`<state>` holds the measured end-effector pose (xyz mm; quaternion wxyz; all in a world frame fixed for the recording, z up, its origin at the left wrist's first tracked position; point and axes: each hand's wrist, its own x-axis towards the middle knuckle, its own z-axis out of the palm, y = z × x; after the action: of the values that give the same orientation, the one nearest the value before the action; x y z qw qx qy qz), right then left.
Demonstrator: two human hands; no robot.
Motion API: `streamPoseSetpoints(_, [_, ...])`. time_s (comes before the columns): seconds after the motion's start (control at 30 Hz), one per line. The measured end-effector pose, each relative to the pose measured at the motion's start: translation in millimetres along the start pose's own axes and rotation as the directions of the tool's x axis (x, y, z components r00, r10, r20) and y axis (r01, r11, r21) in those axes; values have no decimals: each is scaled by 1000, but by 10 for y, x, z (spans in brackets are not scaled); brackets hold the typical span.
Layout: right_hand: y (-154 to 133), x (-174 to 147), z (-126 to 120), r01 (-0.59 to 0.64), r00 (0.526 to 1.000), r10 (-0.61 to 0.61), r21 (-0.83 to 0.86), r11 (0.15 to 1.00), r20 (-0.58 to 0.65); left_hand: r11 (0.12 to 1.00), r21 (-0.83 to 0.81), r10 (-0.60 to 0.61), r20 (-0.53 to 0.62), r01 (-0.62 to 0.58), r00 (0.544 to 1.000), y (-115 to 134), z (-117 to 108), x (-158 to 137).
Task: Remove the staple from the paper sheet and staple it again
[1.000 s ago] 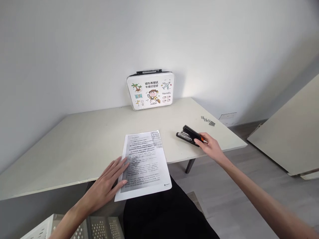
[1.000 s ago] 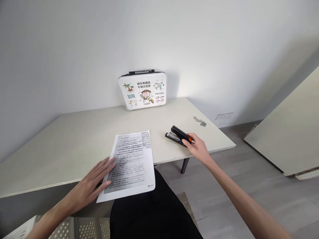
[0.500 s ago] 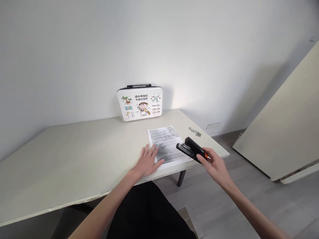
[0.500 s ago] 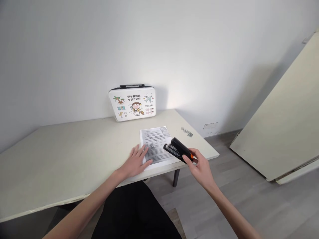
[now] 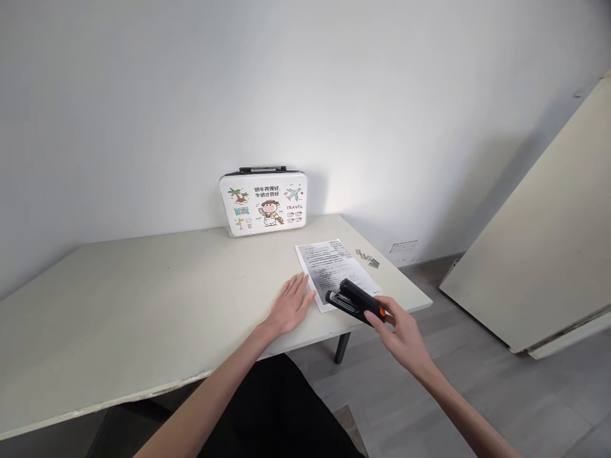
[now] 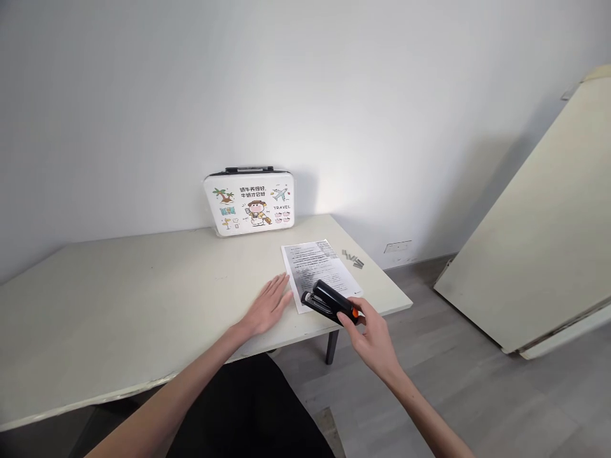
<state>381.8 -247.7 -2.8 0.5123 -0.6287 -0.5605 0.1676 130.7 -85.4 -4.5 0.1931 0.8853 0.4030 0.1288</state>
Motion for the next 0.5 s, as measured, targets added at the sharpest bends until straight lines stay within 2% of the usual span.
streamPoseSetpoints(0.07, [-25, 13, 58, 22, 999, -23, 18, 1000, 35, 1000, -23, -9, 7, 9, 1000, -193, -162, -251])
streamPoseSetpoints(0.17, [-89, 75, 215, 40, 995, -44, 50, 998, 87, 996, -7, -90, -60, 90, 994, -521, -452, -649])
streamPoseSetpoints(0.3, [-232, 247, 592, 81, 980, -90, 57, 995, 180, 977, -74, -211, -173, 201, 962, -855, -770, -1070])
streamPoseSetpoints(0.4, [-374, 423, 975, 150, 958, -155, 38, 988, 243, 961, -163, -259, -245, 224, 934, -963, -872, -1239])
streamPoseSetpoints(0.5, [-502, 589, 1356, 197, 924, -206, 62, 979, 322, 944, -230, -298, -294, 236, 908, -992, -868, -1298])
